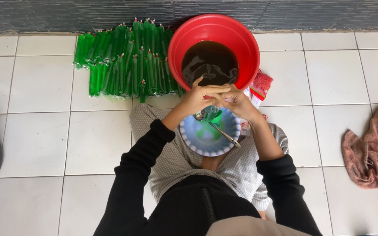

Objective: The person fills small plastic bags with a dark liquid using a funnel and a ladle, then ties each bag shut by hand.

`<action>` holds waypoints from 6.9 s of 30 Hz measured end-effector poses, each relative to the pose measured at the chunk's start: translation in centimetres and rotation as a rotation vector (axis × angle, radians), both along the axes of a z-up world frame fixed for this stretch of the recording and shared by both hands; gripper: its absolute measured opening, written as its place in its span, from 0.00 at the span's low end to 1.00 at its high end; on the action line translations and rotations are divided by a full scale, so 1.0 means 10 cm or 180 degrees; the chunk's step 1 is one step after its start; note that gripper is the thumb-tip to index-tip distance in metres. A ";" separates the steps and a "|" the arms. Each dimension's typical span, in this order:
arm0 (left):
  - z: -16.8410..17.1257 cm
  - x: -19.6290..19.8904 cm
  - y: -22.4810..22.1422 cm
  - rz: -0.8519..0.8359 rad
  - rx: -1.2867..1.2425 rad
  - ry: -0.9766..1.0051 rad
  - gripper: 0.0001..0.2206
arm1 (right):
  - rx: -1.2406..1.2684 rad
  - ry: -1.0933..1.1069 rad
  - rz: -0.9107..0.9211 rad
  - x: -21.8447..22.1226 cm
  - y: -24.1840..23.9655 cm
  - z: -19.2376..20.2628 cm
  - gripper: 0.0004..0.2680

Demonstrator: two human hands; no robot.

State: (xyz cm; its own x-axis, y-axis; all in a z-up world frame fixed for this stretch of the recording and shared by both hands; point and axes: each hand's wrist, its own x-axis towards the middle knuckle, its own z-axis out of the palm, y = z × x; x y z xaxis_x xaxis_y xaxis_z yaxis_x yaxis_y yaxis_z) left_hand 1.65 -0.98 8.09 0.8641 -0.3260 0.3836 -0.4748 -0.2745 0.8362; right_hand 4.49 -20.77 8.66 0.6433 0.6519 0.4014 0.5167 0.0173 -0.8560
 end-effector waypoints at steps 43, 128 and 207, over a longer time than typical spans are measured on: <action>-0.27 -0.24 -0.80 0.0465 0.0322 0.0132 0.10 | -0.4268 0.1154 -0.2483 0.40 -2.34 -2.72 0.04; 2.28 0.13 -0.39 -0.0597 -0.0506 0.0401 0.07 | 0.3466 0.0618 -0.0891 -0.49 0.17 1.32 0.08; 1.36 -0.64 0.03 0.0362 -0.1351 0.0270 0.19 | -0.1268 -0.0934 -0.1163 -0.91 0.20 1.66 0.03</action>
State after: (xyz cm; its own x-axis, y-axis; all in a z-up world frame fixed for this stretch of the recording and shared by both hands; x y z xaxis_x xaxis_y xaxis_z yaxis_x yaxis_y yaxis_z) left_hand -4.78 -0.70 21.72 0.9195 -0.0560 0.3891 -0.3863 0.0550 0.9207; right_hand -4.60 -18.77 25.27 0.7531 0.5463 0.3666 0.6438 -0.4974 -0.5815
